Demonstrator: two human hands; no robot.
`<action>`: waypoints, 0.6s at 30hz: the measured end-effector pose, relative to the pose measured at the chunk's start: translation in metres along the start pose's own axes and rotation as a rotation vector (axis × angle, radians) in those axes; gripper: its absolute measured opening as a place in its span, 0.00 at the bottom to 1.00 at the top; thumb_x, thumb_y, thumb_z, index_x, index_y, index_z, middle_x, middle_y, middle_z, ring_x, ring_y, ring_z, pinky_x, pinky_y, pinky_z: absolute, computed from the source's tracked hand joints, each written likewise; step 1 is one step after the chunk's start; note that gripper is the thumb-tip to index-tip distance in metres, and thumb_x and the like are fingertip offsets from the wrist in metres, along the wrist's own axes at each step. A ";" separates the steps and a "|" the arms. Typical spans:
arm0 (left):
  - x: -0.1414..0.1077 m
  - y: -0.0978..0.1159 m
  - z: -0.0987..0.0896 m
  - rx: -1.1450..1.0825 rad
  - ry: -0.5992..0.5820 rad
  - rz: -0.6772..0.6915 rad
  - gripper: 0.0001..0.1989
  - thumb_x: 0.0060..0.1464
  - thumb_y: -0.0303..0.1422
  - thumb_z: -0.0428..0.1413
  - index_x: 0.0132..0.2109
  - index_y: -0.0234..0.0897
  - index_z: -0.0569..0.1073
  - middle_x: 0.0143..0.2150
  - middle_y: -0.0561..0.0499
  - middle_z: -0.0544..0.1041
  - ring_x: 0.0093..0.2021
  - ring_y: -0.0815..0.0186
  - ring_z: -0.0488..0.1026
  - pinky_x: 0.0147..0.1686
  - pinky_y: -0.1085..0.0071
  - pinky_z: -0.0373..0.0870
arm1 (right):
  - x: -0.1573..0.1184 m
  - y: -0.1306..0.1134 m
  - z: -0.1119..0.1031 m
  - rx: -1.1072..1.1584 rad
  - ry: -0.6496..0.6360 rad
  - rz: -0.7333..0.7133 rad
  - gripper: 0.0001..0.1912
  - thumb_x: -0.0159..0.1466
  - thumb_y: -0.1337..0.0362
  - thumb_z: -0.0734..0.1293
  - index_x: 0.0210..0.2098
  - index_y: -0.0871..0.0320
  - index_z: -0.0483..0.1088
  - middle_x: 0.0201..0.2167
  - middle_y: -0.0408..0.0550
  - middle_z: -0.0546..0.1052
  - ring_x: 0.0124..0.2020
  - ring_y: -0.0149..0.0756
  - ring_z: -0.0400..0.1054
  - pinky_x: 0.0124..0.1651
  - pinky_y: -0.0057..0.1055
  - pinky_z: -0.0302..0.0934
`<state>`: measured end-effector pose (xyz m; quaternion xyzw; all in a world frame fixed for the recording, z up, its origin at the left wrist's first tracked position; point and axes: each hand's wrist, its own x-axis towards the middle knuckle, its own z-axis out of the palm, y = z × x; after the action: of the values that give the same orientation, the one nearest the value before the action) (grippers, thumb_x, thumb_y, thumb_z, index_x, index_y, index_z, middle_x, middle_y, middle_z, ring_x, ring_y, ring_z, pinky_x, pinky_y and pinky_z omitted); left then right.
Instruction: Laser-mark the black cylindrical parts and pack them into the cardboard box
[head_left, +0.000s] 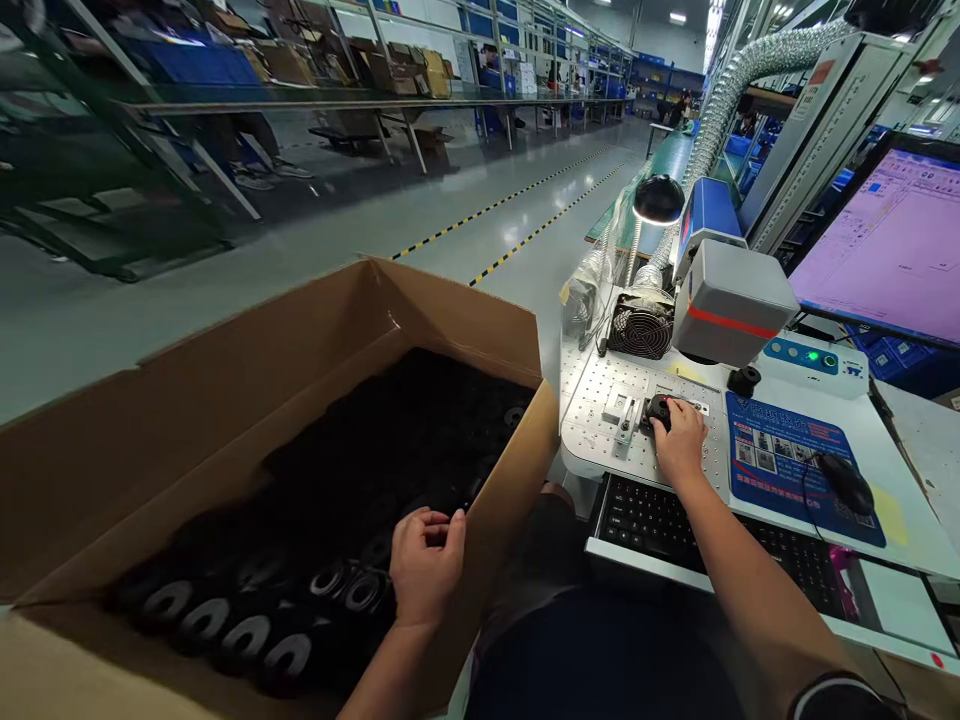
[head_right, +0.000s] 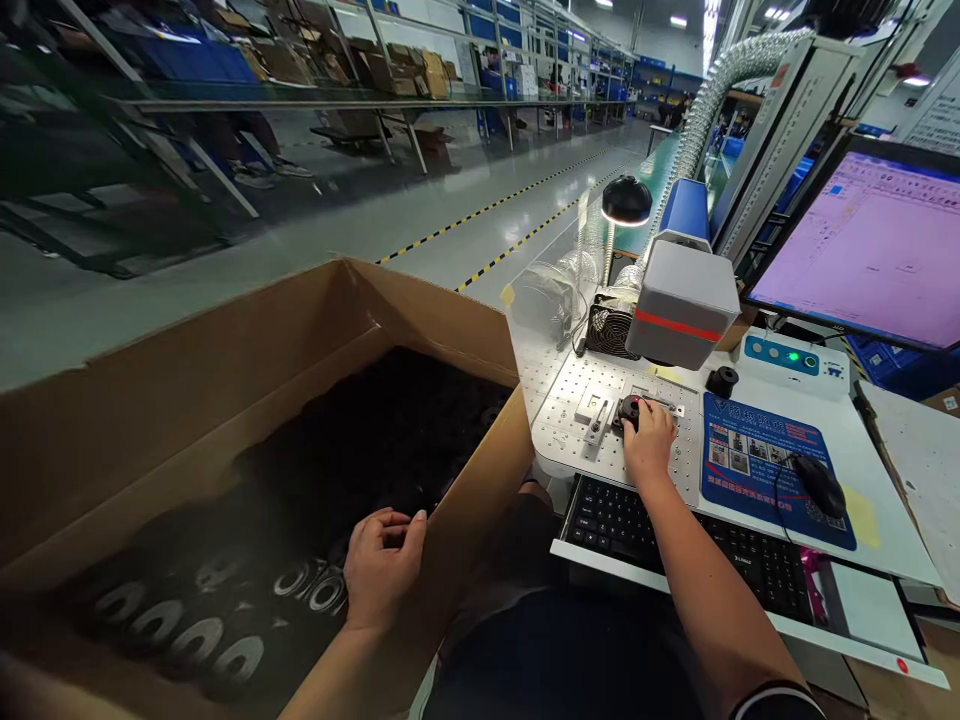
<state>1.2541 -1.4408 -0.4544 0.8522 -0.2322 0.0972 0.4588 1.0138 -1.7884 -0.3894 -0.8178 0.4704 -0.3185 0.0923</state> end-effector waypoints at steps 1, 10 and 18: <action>0.000 0.000 0.000 0.000 0.000 0.003 0.15 0.58 0.49 0.58 0.35 0.44 0.68 0.36 0.45 0.74 0.52 0.48 0.76 0.50 0.55 0.72 | -0.001 0.000 0.001 -0.004 0.008 -0.008 0.22 0.70 0.58 0.62 0.60 0.59 0.73 0.60 0.62 0.74 0.61 0.57 0.62 0.63 0.56 0.55; 0.001 -0.001 -0.001 -0.005 -0.009 0.001 0.15 0.58 0.48 0.58 0.34 0.44 0.67 0.35 0.45 0.74 0.53 0.47 0.76 0.50 0.54 0.72 | -0.005 0.006 0.005 0.010 0.020 0.041 0.35 0.69 0.51 0.64 0.69 0.63 0.64 0.65 0.67 0.71 0.66 0.61 0.60 0.67 0.60 0.53; 0.000 -0.003 0.000 -0.011 -0.010 -0.011 0.15 0.57 0.49 0.59 0.34 0.44 0.68 0.33 0.46 0.74 0.52 0.47 0.76 0.48 0.54 0.73 | -0.007 0.010 0.004 0.036 -0.040 0.144 0.43 0.66 0.47 0.67 0.72 0.65 0.60 0.63 0.69 0.73 0.66 0.64 0.62 0.68 0.62 0.52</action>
<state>1.2556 -1.4401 -0.4565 0.8513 -0.2305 0.0891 0.4628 1.0066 -1.7890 -0.4001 -0.7861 0.5204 -0.3032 0.1390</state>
